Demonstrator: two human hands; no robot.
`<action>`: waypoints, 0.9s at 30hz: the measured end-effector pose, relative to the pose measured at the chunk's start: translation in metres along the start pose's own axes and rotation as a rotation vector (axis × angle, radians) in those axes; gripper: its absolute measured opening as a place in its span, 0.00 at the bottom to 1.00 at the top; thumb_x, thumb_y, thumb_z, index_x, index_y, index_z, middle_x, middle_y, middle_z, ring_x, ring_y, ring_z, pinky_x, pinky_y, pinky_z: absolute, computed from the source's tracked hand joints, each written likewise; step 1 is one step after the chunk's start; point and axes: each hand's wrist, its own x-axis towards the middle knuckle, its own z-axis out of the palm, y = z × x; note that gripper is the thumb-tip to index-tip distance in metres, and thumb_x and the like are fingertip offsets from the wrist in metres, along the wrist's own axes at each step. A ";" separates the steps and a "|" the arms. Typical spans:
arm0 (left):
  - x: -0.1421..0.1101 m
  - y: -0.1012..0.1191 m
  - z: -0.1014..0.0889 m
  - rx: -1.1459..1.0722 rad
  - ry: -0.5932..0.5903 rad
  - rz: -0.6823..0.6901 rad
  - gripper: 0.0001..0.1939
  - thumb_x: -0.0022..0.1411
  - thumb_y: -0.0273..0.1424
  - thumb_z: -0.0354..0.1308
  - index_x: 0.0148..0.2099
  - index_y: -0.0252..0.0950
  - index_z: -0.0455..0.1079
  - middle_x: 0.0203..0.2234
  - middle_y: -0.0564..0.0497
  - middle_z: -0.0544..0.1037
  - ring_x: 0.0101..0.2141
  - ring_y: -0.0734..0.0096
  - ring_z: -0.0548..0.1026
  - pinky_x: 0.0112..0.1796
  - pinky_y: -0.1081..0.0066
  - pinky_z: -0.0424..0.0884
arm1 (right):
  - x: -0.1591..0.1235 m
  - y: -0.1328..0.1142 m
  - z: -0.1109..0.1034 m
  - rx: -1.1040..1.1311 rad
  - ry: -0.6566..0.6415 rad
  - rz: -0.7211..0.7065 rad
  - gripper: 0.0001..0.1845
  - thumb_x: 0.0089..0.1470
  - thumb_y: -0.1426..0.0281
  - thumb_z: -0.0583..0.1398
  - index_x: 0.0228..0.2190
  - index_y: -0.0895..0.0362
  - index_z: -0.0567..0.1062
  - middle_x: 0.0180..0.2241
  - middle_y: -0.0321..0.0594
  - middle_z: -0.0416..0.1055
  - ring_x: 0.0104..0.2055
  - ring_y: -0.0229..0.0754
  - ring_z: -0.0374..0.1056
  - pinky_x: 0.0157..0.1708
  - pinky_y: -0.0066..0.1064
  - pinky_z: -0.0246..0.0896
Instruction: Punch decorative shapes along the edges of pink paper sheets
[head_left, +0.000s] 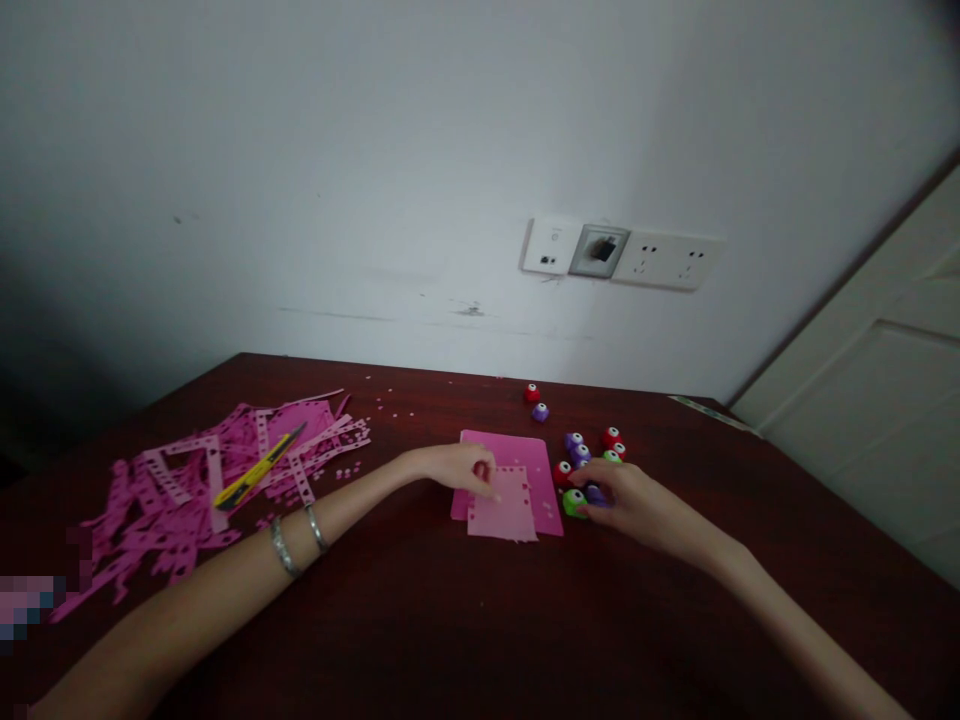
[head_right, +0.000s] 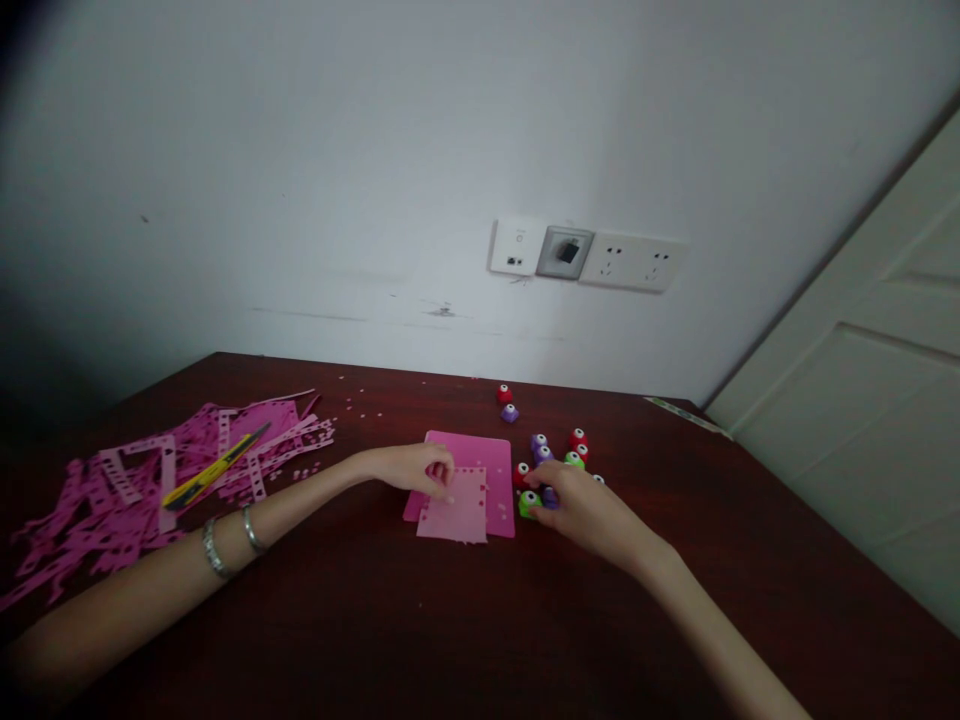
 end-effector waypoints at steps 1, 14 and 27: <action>0.004 0.000 -0.005 -0.007 -0.027 -0.009 0.16 0.50 0.43 0.57 0.32 0.33 0.69 0.26 0.52 0.71 0.27 0.75 0.65 0.28 0.75 0.59 | -0.001 -0.004 -0.003 0.019 0.013 -0.008 0.16 0.49 0.67 0.59 0.42 0.54 0.73 0.41 0.42 0.71 0.42 0.46 0.67 0.42 0.36 0.60; 0.127 -0.028 -0.053 0.103 0.488 -0.175 0.10 0.50 0.35 0.56 0.29 0.33 0.73 0.21 0.52 0.73 0.24 0.74 0.68 0.26 0.75 0.59 | -0.008 -0.041 -0.003 0.078 -0.034 -0.119 0.09 0.54 0.71 0.55 0.34 0.55 0.76 0.33 0.40 0.72 0.34 0.40 0.67 0.35 0.30 0.61; 0.152 -0.016 -0.024 0.302 0.438 -0.197 0.30 0.40 0.49 0.62 0.42 0.35 0.66 0.36 0.45 0.74 0.36 0.61 0.72 0.35 0.70 0.65 | -0.003 -0.028 0.001 0.085 -0.048 -0.111 0.10 0.54 0.72 0.54 0.34 0.55 0.76 0.32 0.39 0.72 0.33 0.39 0.66 0.34 0.29 0.60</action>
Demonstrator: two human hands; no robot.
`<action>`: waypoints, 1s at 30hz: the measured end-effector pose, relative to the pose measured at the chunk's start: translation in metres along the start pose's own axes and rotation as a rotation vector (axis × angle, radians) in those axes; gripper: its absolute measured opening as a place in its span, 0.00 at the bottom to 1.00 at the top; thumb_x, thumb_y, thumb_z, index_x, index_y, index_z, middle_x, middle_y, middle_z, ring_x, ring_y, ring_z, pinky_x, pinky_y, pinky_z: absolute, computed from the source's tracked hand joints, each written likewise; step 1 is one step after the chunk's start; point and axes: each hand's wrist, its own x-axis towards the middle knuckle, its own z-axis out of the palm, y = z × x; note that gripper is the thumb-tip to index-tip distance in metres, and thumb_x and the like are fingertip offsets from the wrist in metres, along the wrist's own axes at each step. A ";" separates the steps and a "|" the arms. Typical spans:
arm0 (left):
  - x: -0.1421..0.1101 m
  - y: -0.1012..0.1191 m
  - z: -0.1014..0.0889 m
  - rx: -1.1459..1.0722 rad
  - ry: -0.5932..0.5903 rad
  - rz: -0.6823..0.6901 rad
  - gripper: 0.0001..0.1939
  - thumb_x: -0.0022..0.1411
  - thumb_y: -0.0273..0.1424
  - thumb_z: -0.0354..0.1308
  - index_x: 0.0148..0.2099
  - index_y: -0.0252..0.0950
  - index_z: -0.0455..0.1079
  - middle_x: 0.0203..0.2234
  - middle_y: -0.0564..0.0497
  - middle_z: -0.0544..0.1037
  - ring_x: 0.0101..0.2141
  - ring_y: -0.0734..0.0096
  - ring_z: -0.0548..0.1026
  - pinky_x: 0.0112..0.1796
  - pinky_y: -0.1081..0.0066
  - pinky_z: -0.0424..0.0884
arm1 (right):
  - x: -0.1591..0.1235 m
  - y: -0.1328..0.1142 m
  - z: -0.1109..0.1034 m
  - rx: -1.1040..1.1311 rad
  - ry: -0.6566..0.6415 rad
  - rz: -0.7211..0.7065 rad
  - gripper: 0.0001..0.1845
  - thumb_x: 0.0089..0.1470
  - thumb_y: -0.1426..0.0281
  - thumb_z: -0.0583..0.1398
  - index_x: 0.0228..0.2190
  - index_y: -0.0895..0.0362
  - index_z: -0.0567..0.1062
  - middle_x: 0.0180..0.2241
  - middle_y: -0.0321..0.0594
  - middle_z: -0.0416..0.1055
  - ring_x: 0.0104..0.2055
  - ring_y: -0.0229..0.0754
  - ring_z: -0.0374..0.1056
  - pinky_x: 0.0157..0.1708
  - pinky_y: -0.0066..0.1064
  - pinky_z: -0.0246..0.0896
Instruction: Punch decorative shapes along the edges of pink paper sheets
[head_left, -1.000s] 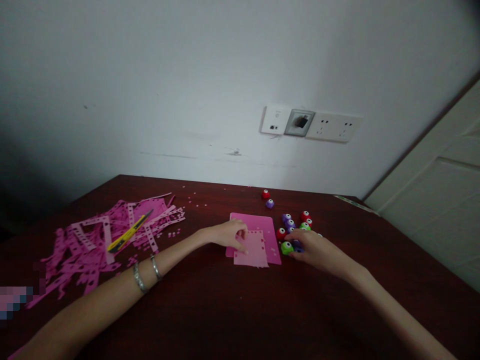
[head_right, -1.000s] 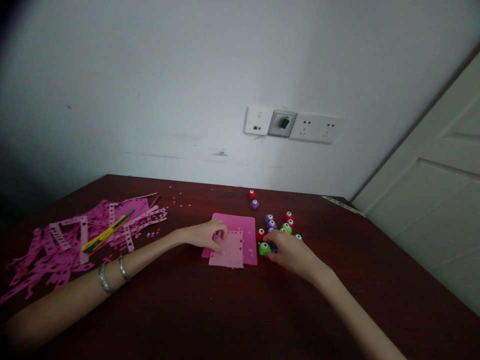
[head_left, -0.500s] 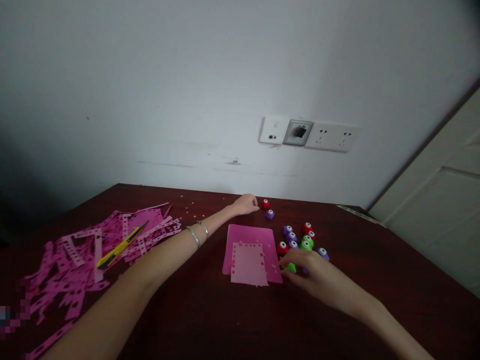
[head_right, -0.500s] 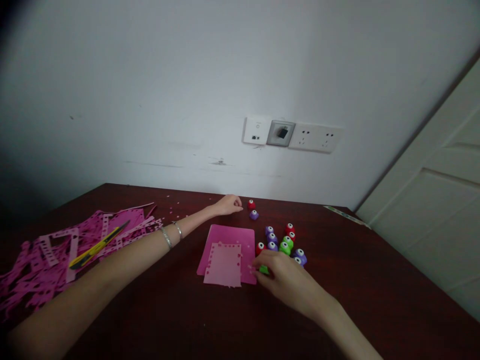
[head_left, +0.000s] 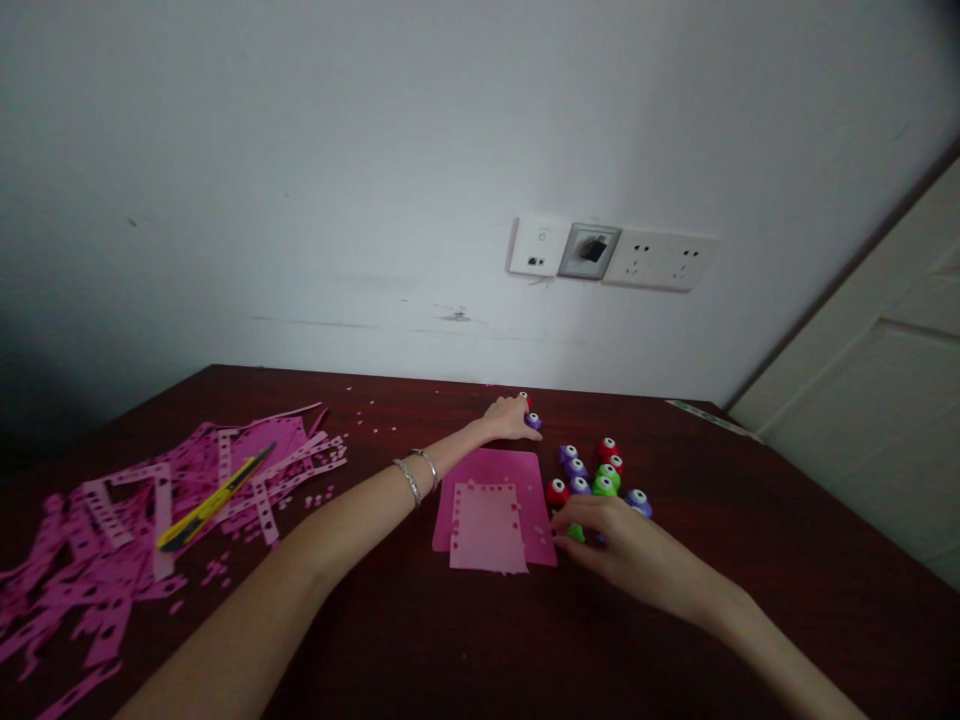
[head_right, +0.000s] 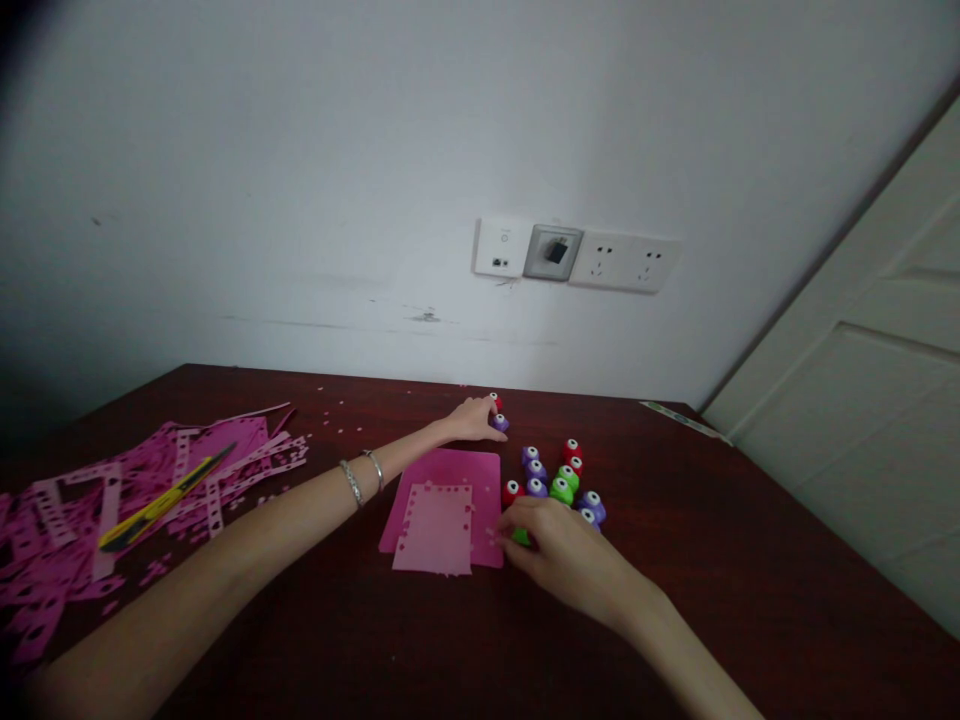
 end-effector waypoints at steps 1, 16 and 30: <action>0.000 0.000 0.001 -0.018 0.004 -0.015 0.27 0.42 0.48 0.62 0.40 0.35 0.67 0.36 0.46 0.74 0.35 0.62 0.72 0.34 0.71 0.65 | 0.000 0.000 0.000 -0.001 -0.001 -0.001 0.10 0.54 0.72 0.54 0.34 0.55 0.76 0.32 0.39 0.72 0.33 0.39 0.66 0.34 0.29 0.60; -0.008 -0.010 -0.012 -0.195 0.110 0.005 0.14 0.49 0.39 0.57 0.28 0.32 0.73 0.20 0.51 0.73 0.23 0.72 0.68 0.26 0.73 0.60 | 0.000 -0.003 -0.003 0.036 0.022 -0.011 0.10 0.55 0.72 0.54 0.34 0.55 0.76 0.33 0.39 0.73 0.33 0.39 0.67 0.34 0.30 0.61; -0.125 0.019 -0.113 -0.296 -0.078 0.227 0.15 0.50 0.38 0.56 0.37 0.33 0.73 0.29 0.50 0.73 0.29 0.75 0.67 0.30 0.73 0.59 | -0.002 -0.011 -0.007 0.115 0.192 0.035 0.11 0.54 0.69 0.55 0.37 0.55 0.75 0.37 0.41 0.74 0.38 0.43 0.69 0.39 0.34 0.63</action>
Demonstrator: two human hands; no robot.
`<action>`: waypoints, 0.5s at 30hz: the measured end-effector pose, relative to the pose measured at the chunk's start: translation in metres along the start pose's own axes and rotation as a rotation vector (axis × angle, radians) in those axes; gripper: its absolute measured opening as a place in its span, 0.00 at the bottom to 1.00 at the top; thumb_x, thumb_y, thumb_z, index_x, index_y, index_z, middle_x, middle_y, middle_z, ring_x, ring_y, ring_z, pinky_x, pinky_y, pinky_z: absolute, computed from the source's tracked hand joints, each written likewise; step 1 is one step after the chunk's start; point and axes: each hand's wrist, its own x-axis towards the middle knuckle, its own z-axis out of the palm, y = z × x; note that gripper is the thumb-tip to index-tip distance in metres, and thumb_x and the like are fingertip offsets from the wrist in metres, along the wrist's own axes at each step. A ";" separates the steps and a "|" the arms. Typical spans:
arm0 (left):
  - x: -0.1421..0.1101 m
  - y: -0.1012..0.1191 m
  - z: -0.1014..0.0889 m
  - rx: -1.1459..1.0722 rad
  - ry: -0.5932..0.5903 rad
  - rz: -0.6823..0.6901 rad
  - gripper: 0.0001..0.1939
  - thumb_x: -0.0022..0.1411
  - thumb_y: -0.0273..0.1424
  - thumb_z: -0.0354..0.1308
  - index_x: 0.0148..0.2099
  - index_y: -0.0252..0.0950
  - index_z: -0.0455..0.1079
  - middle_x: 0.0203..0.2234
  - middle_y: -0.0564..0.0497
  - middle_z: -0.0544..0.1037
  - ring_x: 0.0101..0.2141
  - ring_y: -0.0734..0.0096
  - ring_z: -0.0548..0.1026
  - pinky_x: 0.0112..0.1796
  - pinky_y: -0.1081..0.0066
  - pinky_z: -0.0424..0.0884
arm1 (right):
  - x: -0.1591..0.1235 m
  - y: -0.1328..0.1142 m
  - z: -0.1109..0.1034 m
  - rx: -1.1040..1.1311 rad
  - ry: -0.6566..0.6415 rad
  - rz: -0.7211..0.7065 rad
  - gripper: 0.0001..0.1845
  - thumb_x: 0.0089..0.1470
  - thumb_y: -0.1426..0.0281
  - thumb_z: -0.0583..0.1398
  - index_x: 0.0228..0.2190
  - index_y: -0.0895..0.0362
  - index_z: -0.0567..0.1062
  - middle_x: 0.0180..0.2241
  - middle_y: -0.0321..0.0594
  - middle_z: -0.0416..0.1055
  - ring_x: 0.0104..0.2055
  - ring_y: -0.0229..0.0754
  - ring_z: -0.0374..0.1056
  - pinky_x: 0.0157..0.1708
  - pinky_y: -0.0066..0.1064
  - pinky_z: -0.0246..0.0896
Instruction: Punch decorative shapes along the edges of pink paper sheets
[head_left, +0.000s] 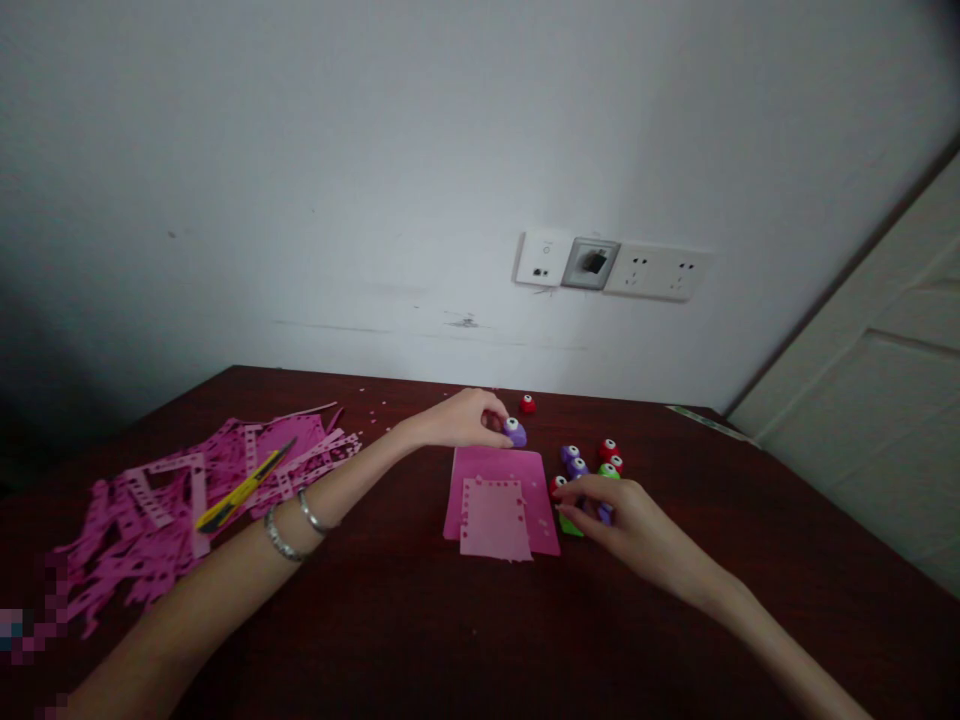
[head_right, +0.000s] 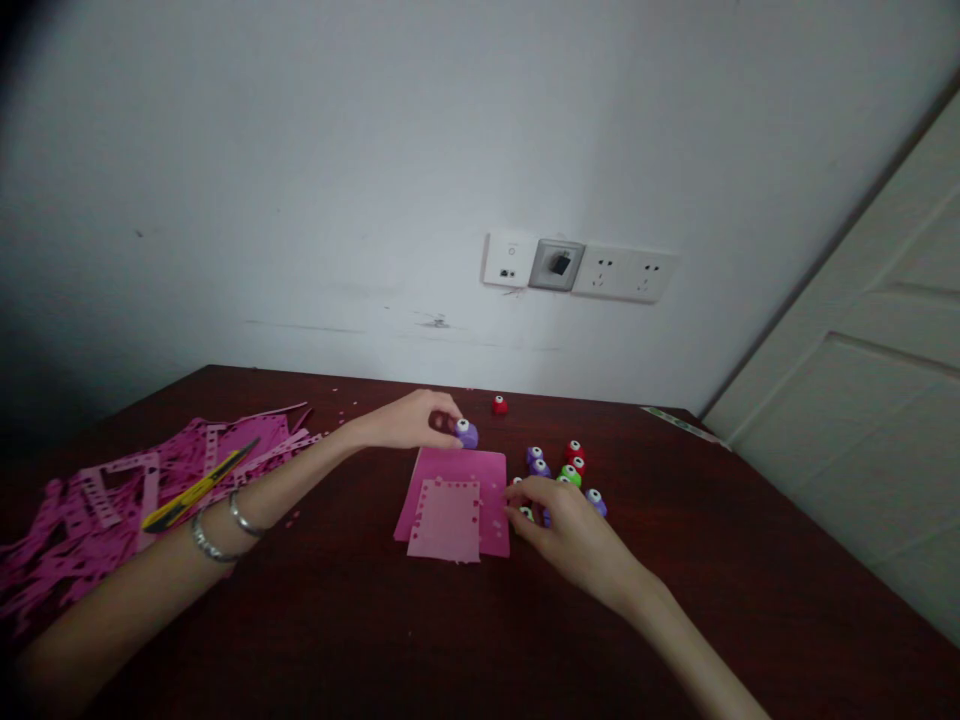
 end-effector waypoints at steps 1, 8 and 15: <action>-0.009 0.003 0.003 0.007 -0.006 0.019 0.15 0.50 0.38 0.57 0.37 0.34 0.73 0.30 0.50 0.73 0.29 0.74 0.67 0.31 0.73 0.59 | 0.000 -0.002 0.001 0.005 0.007 -0.005 0.11 0.53 0.69 0.55 0.37 0.55 0.75 0.37 0.41 0.74 0.39 0.43 0.69 0.39 0.34 0.63; -0.035 0.013 0.028 0.016 -0.140 0.089 0.11 0.51 0.36 0.58 0.36 0.37 0.74 0.30 0.51 0.73 0.31 0.74 0.67 0.32 0.73 0.60 | 0.000 -0.015 0.014 0.036 0.035 -0.021 0.10 0.53 0.70 0.56 0.38 0.55 0.74 0.37 0.41 0.73 0.38 0.43 0.68 0.40 0.35 0.63; -0.037 0.022 0.037 -0.043 -0.226 0.082 0.12 0.53 0.37 0.57 0.38 0.37 0.73 0.29 0.52 0.73 0.31 0.73 0.67 0.33 0.73 0.59 | 0.002 -0.013 0.025 0.111 0.078 -0.068 0.12 0.49 0.69 0.61 0.39 0.55 0.73 0.37 0.40 0.72 0.38 0.41 0.66 0.39 0.33 0.61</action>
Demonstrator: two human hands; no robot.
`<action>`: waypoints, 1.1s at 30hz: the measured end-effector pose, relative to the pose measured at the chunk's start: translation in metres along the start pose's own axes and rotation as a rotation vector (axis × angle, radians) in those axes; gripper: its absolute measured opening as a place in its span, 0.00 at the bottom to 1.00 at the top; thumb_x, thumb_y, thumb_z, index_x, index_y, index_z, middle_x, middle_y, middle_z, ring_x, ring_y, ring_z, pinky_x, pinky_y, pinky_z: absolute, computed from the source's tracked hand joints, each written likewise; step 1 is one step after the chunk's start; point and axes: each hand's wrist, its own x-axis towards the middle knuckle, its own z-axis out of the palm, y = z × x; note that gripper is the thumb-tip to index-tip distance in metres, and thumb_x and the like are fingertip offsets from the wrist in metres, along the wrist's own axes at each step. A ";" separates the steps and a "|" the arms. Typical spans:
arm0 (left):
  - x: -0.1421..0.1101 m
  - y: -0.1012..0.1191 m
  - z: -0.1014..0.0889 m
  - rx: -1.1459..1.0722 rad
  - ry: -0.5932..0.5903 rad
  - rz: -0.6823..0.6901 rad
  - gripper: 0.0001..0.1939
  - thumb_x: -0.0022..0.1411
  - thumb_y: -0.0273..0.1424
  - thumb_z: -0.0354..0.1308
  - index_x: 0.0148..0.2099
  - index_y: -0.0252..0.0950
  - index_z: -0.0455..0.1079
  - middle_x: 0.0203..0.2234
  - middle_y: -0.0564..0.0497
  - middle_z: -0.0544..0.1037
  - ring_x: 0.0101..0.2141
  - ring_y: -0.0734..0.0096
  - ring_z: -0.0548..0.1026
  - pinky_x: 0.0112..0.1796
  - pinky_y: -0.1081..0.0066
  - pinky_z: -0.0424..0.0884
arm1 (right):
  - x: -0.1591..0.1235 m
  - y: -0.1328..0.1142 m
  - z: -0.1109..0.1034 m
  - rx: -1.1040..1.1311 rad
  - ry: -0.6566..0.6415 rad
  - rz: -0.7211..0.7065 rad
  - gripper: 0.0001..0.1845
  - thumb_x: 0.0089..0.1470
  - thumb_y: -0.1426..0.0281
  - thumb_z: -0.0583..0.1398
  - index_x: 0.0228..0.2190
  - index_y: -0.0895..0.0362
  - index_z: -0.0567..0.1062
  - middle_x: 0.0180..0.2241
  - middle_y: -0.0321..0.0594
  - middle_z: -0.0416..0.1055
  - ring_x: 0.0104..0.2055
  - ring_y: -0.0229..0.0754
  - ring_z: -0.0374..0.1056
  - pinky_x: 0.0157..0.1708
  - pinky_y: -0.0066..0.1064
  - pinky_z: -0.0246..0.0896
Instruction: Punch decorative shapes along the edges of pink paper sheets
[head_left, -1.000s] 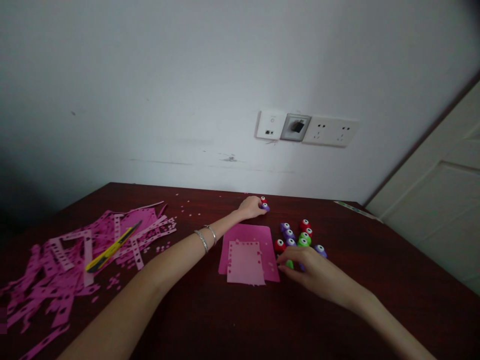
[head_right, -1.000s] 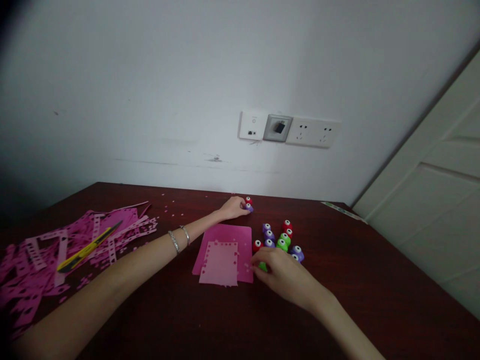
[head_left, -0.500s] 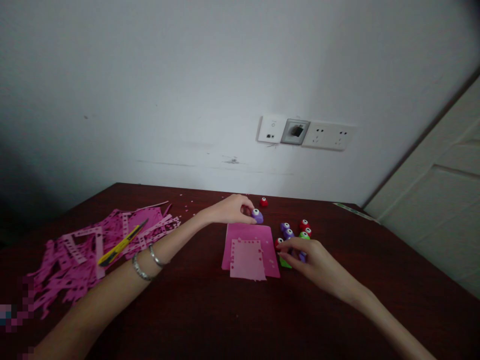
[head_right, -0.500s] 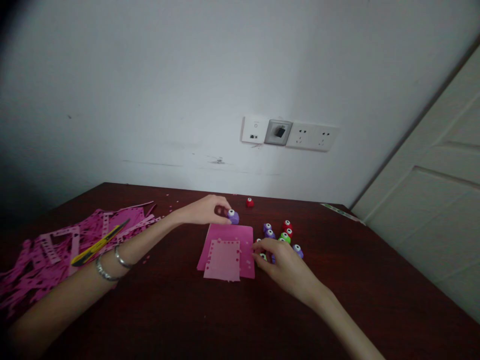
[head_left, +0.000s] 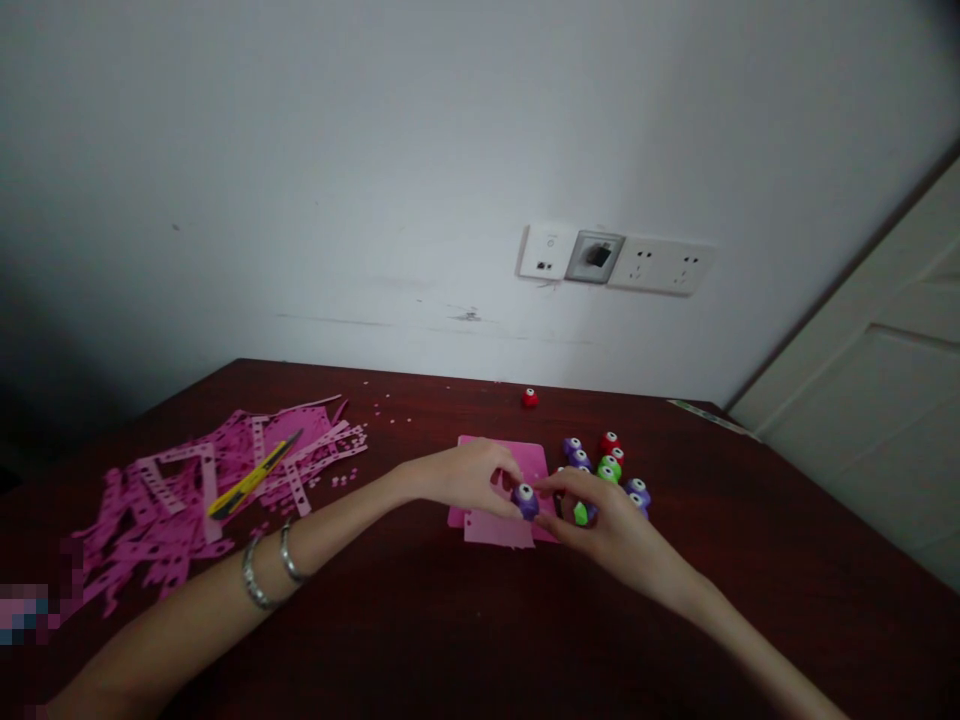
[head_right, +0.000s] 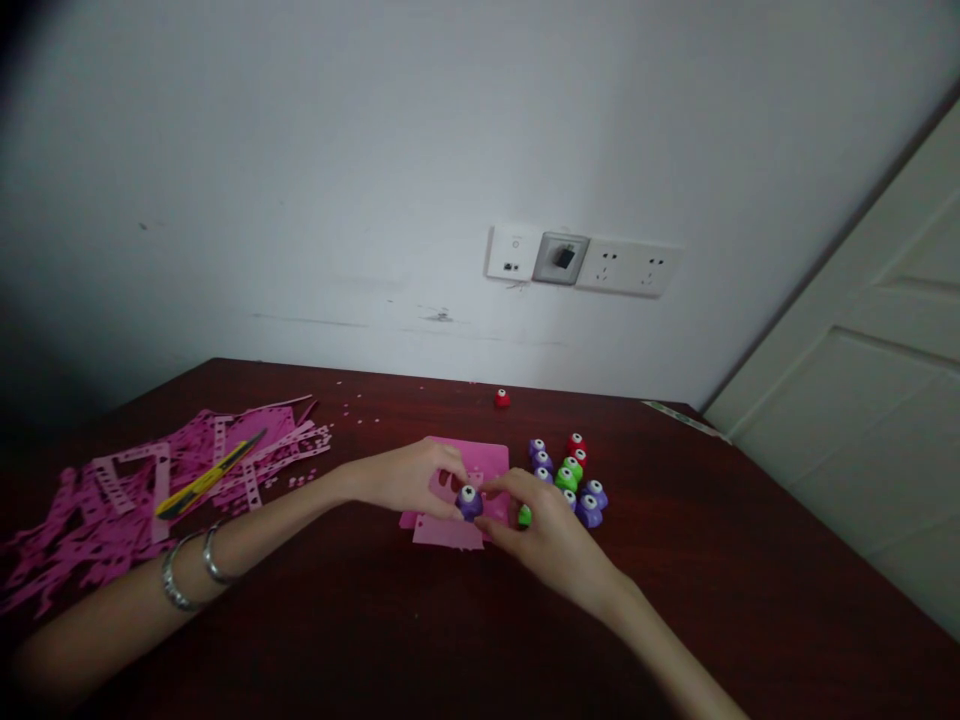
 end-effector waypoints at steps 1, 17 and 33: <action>0.000 0.001 0.001 -0.003 -0.005 -0.005 0.12 0.52 0.37 0.57 0.38 0.37 0.73 0.29 0.52 0.73 0.31 0.73 0.67 0.33 0.72 0.59 | 0.000 -0.001 0.001 0.015 -0.013 -0.001 0.12 0.48 0.70 0.61 0.38 0.55 0.73 0.36 0.40 0.71 0.37 0.41 0.66 0.38 0.32 0.61; 0.006 -0.039 -0.001 0.130 0.121 -0.258 0.14 0.50 0.40 0.59 0.35 0.34 0.72 0.30 0.48 0.74 0.32 0.69 0.68 0.33 0.69 0.61 | -0.003 0.021 -0.002 -0.084 -0.217 0.323 0.12 0.42 0.69 0.63 0.33 0.57 0.76 0.26 0.36 0.70 0.27 0.39 0.64 0.25 0.28 0.57; 0.016 -0.073 0.016 0.150 0.079 -0.324 0.10 0.45 0.34 0.63 0.29 0.32 0.70 0.26 0.49 0.72 0.32 0.69 0.67 0.32 0.72 0.61 | 0.001 0.032 0.003 -0.126 -0.169 0.262 0.10 0.44 0.68 0.62 0.32 0.56 0.77 0.27 0.37 0.71 0.26 0.38 0.63 0.25 0.29 0.56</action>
